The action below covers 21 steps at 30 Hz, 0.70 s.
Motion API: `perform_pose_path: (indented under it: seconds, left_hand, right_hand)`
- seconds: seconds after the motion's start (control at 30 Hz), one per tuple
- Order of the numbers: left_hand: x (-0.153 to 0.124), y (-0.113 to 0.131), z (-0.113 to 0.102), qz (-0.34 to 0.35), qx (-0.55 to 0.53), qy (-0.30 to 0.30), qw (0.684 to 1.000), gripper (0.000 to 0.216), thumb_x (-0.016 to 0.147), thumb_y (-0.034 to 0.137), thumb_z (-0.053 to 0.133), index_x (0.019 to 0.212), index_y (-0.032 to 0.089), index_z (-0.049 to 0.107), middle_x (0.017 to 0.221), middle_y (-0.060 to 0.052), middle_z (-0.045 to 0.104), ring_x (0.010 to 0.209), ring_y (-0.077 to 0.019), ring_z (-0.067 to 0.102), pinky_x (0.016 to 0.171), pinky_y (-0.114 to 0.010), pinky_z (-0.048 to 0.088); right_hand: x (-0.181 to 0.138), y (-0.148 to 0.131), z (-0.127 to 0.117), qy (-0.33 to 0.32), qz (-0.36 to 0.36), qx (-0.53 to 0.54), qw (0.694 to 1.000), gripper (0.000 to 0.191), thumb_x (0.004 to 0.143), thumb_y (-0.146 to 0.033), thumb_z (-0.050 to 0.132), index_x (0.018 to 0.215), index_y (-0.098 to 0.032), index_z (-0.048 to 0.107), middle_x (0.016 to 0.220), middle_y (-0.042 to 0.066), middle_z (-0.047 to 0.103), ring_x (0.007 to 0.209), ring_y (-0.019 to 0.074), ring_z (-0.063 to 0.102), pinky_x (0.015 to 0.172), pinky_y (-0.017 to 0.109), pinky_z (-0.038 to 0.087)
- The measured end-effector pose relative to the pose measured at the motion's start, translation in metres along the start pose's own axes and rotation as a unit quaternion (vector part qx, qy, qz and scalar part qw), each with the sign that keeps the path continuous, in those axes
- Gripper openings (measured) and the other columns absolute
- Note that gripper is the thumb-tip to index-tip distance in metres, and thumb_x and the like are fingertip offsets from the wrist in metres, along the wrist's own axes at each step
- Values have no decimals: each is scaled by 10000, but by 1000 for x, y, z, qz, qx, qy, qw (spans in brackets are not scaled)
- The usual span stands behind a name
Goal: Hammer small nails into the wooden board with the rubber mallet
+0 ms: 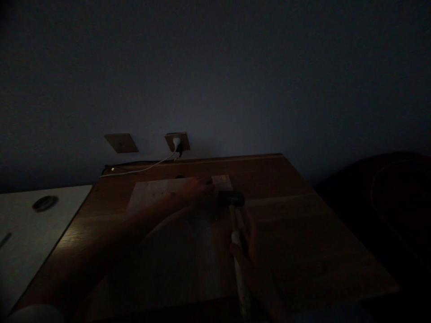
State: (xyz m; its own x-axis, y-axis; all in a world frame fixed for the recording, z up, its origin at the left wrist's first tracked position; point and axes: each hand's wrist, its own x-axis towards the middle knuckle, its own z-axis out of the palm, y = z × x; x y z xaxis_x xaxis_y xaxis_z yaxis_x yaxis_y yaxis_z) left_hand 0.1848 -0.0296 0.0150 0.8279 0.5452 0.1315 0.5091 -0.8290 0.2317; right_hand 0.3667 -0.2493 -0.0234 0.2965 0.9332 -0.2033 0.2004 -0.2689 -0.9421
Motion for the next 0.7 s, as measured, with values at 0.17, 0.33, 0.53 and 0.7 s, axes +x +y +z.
perform_pose_path:
  seconds: [0.17, 0.33, 0.53, 0.7]
  left_hand:
    - [10, -11, 15, -11, -179, 38, 983, 273, 845, 42, 592, 1011, 172, 765, 1057, -77, 756, 966, -202, 698, 894, -308, 521]
    - [6, -18, 28, -57, -251, 82, 963, 250, 819, 77, 642, 1014, 170, 766, 1046, -62, 777, 950, -197, 708, 910, -318, 531]
    - [3, -17, 30, -82, -251, 98, 959, 268, 828, 102, 656, 1083, 151, 720, 1047, -75, 765, 922, -192, 707, 858, -308, 543]
    - [5, -18, 33, -84, -279, 105, 951, 291, 784, 106, 685, 1072, 150, 690, 1036, -74, 752, 914, -185, 698, 849, -304, 547]
  right_hand:
    - [0, 0, 3, 15, -23, -2, 1000, 873, 868, -474, 592, 1616, -285, 183, 1432, 142, 610, 1182, 295, 663, 929, 463, 562]
    - [6, -10, -1, 72, 40, -36, 996, 597, 752, -562, 678, 1268, -264, 649, 1273, 107, 710, 1166, 335, 669, 904, 470, 576]
    - [20, -44, -6, -127, 208, 196, 950, 364, 651, -528, 739, 856, -252, 620, 539, -66, 563, 322, 90, 390, 308, 218, 325]
    - [27, -50, 1, -145, 177, 213, 950, 427, 667, -622, 721, 750, -255, 519, 425, -109, 421, 274, 61, 244, 272, 189, 229]
